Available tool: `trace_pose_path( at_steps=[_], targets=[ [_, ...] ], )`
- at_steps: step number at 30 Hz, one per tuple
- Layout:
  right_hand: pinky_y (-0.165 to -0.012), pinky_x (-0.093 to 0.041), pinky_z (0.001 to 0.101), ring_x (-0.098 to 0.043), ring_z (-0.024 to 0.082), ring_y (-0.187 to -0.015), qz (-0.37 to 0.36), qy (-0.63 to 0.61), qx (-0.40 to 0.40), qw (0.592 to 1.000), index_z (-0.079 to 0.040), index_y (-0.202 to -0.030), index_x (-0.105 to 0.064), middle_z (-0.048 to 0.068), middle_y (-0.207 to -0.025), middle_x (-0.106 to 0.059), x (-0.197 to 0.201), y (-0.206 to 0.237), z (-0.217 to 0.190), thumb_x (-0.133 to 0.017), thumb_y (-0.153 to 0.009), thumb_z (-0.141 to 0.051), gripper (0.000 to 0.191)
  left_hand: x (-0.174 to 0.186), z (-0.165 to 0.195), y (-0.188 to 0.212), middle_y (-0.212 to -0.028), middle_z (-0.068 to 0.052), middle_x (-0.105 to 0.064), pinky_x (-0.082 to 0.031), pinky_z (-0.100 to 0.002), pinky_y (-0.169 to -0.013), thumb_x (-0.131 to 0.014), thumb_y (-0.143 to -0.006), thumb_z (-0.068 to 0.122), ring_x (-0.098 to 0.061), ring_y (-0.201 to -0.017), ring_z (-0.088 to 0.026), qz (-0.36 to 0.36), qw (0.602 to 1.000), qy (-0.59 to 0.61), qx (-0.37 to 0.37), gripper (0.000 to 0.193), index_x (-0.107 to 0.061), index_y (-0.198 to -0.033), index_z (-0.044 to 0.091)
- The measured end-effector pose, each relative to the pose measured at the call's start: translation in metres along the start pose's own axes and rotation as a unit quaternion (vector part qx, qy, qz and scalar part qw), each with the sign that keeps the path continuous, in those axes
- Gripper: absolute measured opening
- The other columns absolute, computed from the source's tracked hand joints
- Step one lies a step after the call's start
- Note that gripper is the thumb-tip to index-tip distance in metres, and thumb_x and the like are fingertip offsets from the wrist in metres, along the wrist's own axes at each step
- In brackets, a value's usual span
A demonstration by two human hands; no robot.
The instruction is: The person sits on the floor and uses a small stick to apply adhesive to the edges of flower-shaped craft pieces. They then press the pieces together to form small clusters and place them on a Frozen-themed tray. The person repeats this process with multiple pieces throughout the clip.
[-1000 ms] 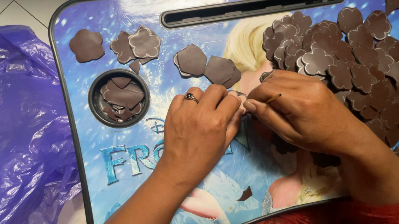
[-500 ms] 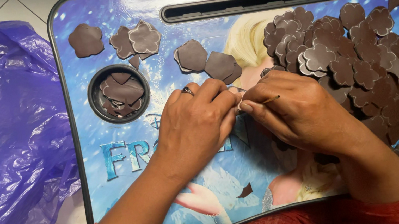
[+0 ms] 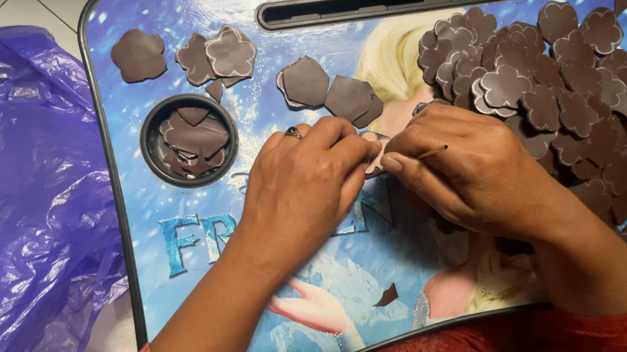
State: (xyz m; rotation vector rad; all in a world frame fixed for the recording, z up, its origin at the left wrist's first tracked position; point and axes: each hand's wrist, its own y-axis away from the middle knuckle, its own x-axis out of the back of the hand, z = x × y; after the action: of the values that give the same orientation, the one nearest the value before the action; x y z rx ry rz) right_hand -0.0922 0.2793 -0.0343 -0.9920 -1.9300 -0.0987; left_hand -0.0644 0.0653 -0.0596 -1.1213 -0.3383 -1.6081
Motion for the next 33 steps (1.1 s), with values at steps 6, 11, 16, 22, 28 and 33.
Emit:
trace_pose_path(
  at_steps=[6, 11, 16, 22, 28, 33],
  targets=[
    [-0.070, -0.050, 0.0393, -0.060, 0.027, -0.073, 0.004, -0.001, 0.001, 1.000, -0.001, -0.098, -0.066, 0.011, -0.079, -0.061, -0.005, -0.001, -0.001, -0.070, -0.096, -0.007, 0.007, -0.001, -0.001, 0.000, -0.092, -0.001, -0.065, -0.046, -0.042, -0.070, -0.073, -0.088, 0.022, -0.065, -0.080, -0.024, 0.004, 1.000, 0.000, 0.000, 0.011, -0.075, -0.098, 0.016],
    [-0.069, -0.050, 0.0396, -0.061, 0.028, -0.072, 0.000, -0.019, 0.010, 1.000, -0.001, -0.099, -0.066, 0.011, -0.080, -0.063, -0.009, -0.002, -0.003, -0.071, -0.095, -0.006, 0.008, -0.001, -0.003, 0.001, -0.092, 0.000, -0.066, -0.047, -0.041, -0.071, -0.073, -0.088, 0.021, -0.065, -0.082, -0.024, 0.003, 1.000, 0.006, -0.005, 0.011, -0.075, -0.098, 0.016],
    [-0.072, -0.052, 0.0392, -0.063, 0.028, -0.076, 0.004, -0.026, 0.020, 0.999, -0.002, -0.098, -0.064, 0.011, -0.086, -0.066, -0.010, -0.002, -0.004, -0.071, -0.096, -0.005, 0.008, 0.000, -0.004, 0.002, -0.093, -0.001, -0.066, -0.047, -0.042, -0.071, -0.074, -0.088, 0.020, -0.065, -0.082, -0.025, -0.004, 1.000, 0.012, 0.000, 0.011, -0.073, -0.097, 0.015],
    [-0.071, -0.052, 0.0391, -0.063, 0.028, -0.075, 0.008, -0.028, 0.038, 0.999, 0.001, -0.100, -0.065, 0.012, -0.086, -0.066, -0.009, 0.000, -0.002, -0.071, -0.095, -0.005, 0.010, 0.002, -0.003, 0.001, -0.091, -0.001, -0.064, -0.045, -0.042, -0.070, -0.074, -0.085, 0.020, -0.063, -0.081, -0.025, 0.000, 1.000, 0.000, -0.015, 0.011, -0.071, -0.095, 0.015],
    [-0.074, -0.054, 0.0329, -0.067, 0.025, -0.080, 0.114, -0.029, -0.019, 0.993, -0.001, -0.099, -0.064, 0.012, -0.093, -0.068, -0.007, 0.005, -0.001, -0.066, -0.105, -0.003, 0.007, -0.010, 0.020, 0.015, -0.084, -0.003, -0.059, -0.043, -0.035, -0.070, -0.063, -0.092, 0.013, -0.060, -0.078, -0.020, 0.009, 0.977, -0.203, -0.066, 0.004, -0.067, -0.090, 0.012],
    [-0.079, -0.054, 0.0346, -0.069, 0.027, -0.089, 0.087, -0.015, -0.015, 0.996, -0.001, -0.099, -0.064, 0.012, -0.094, -0.068, -0.008, 0.003, -0.002, -0.066, -0.103, -0.005, 0.006, -0.023, 0.045, 0.034, -0.066, -0.001, -0.054, -0.039, -0.032, -0.066, -0.060, -0.084, 0.019, -0.054, -0.064, -0.017, -0.042, 0.935, -0.344, -0.070, 0.043, -0.073, -0.120, 0.001]
  ],
)
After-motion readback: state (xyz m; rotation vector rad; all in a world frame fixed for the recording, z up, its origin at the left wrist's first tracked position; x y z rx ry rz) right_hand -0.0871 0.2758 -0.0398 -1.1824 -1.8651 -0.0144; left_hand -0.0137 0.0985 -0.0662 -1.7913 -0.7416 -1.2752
